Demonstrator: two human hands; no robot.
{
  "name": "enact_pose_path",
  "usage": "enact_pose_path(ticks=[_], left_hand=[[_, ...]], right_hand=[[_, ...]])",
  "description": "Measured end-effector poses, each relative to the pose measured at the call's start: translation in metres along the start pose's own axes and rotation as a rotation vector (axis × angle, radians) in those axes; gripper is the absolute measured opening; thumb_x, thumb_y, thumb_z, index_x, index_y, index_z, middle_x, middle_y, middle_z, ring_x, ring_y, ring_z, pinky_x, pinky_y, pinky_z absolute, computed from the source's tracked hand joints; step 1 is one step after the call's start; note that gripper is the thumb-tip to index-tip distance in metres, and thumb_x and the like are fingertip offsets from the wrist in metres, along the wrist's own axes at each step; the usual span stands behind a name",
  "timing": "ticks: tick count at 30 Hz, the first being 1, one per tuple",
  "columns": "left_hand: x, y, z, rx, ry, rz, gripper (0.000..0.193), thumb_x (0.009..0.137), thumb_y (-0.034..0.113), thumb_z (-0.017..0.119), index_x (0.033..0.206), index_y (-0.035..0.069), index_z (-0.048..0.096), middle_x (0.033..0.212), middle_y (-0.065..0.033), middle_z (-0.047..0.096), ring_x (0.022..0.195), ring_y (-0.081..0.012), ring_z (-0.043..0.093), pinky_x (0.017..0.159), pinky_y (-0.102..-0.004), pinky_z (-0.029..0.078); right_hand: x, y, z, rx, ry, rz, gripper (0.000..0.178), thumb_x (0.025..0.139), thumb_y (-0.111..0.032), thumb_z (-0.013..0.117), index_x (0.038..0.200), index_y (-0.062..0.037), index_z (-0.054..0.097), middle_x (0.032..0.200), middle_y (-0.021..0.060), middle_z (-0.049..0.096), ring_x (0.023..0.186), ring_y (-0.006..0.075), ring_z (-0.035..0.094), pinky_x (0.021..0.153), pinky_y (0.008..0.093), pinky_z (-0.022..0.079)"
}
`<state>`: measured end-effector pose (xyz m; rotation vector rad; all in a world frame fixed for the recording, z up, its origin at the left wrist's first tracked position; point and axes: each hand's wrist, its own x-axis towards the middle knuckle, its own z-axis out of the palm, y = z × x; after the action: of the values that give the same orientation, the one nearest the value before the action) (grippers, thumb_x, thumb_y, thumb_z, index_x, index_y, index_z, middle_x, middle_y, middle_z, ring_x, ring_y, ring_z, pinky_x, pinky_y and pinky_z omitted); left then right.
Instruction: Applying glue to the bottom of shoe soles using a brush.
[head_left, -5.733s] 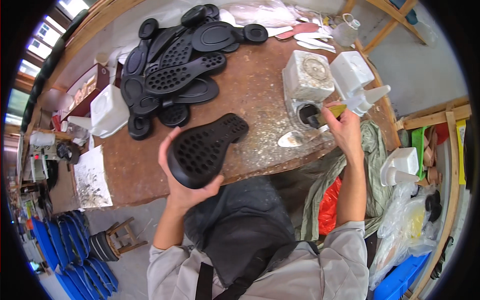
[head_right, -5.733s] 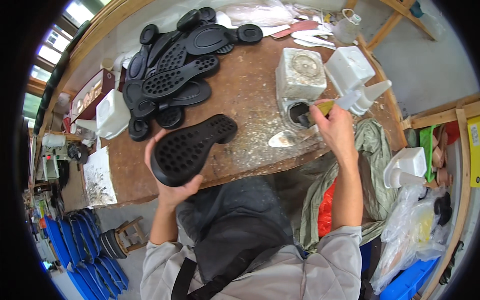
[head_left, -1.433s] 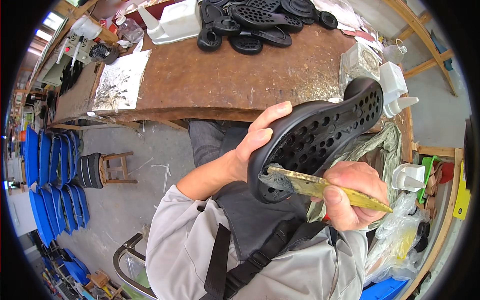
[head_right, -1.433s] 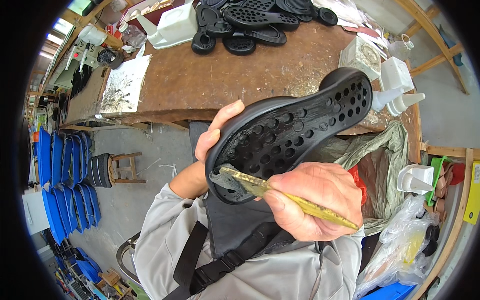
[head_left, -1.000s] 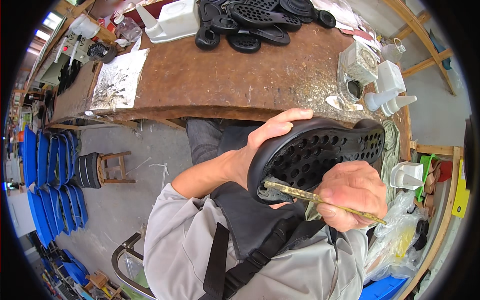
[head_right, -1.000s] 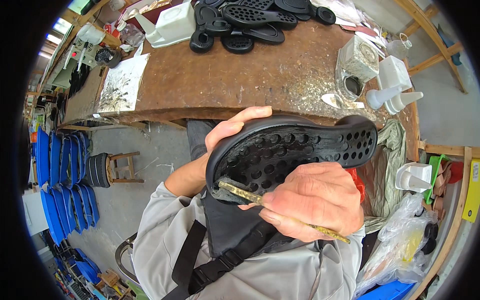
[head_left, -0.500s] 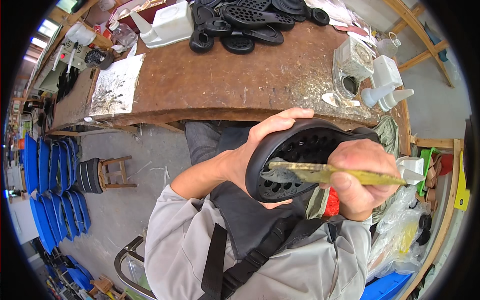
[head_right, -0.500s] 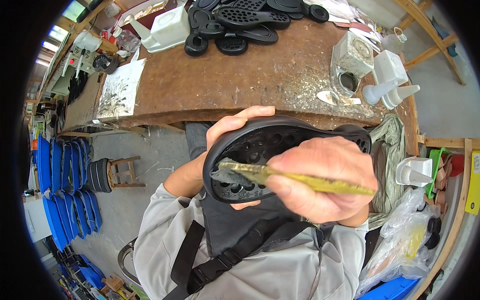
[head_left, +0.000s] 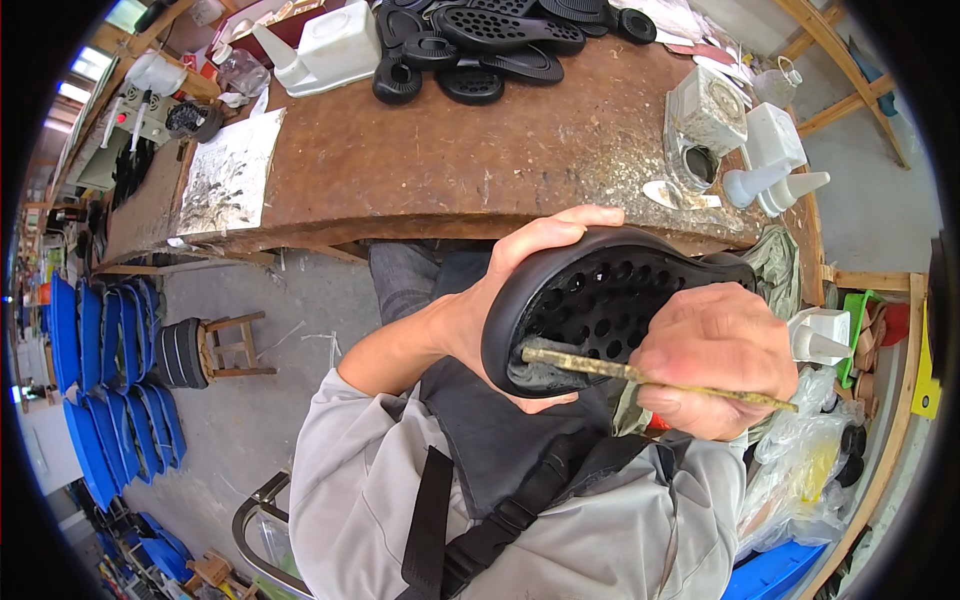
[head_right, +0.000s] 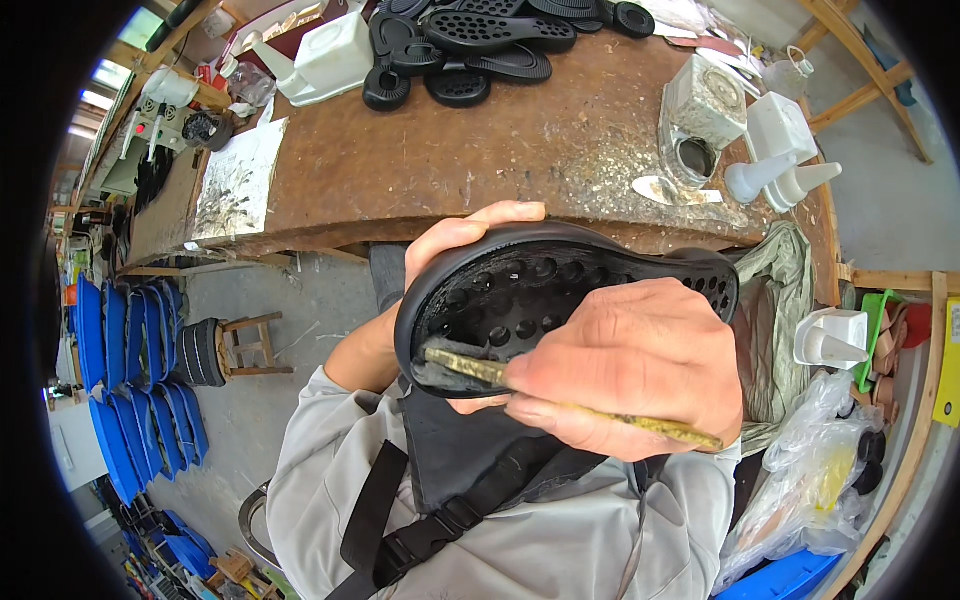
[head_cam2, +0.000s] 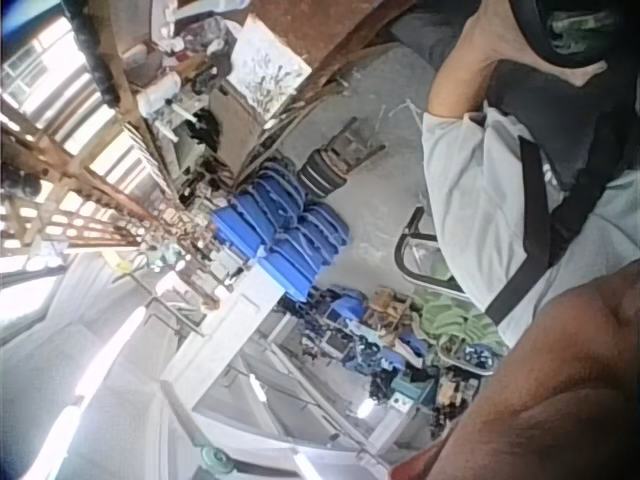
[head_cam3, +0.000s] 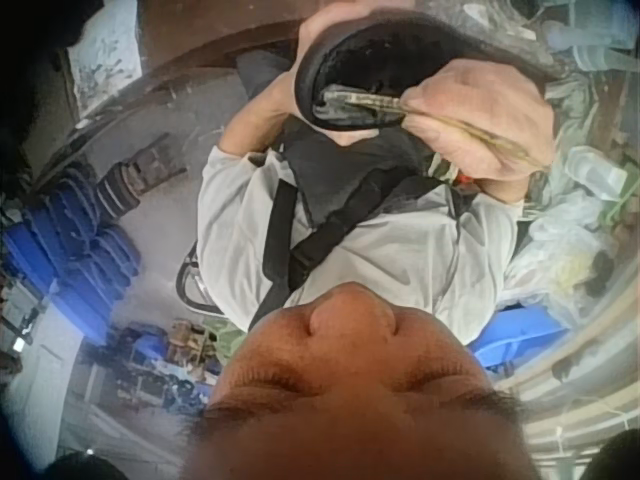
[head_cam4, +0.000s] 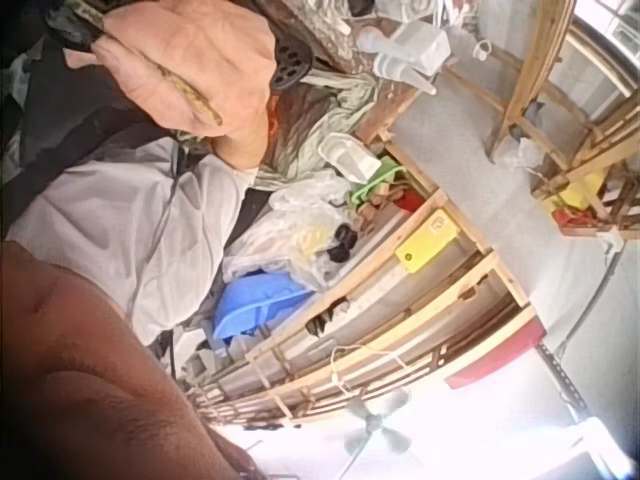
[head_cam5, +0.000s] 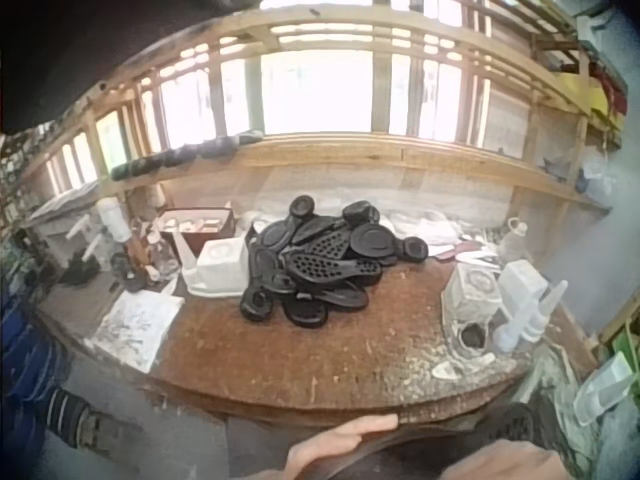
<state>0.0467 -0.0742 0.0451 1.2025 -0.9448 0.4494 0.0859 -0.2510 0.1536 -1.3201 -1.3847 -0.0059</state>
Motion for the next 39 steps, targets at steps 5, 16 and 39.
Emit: enact_pose_path(ticks=[5,16,39], left_hand=[[-0.001,-0.014,-0.004,-0.141,-0.080,-0.035,0.111,0.056,0.024,0.084,0.137,0.004,0.012,0.137,-0.0273,0.022,0.128,-0.0360,0.030,0.102,-0.0444,0.033],[0.008,-0.015,-0.012,-0.822,0.612,-0.334,0.089,0.069,0.055,0.064,0.136,0.006,0.033,0.124,-0.0210,0.047,0.119,-0.0372,0.045,0.101,-0.0495,0.038],[0.020,0.019,0.013,-0.816,0.559,-0.491,0.104,0.065,0.078,0.052,0.143,0.017,0.019,0.132,-0.0219,0.042,0.117,-0.0378,0.047,0.101,-0.0521,0.037]], right_hand=[[-0.002,-0.001,-0.009,0.020,-0.103,0.019,0.026,0.066,0.001,0.076,0.089,0.0031,0.065,0.068,0.0096,0.062,0.050,0.0210,0.059,0.043,0.0278,0.045],[-0.015,0.009,0.003,0.178,0.694,0.499,0.016,0.083,-0.001,0.061,0.096,0.0070,0.058,0.072,0.0118,0.062,0.050,0.0115,0.057,0.045,0.0206,0.045],[0.012,0.016,0.027,-0.251,0.247,0.103,0.024,0.067,0.002,0.072,0.089,0.0023,0.062,0.069,0.0096,0.064,0.054,0.0222,0.063,0.050,0.0303,0.050]])
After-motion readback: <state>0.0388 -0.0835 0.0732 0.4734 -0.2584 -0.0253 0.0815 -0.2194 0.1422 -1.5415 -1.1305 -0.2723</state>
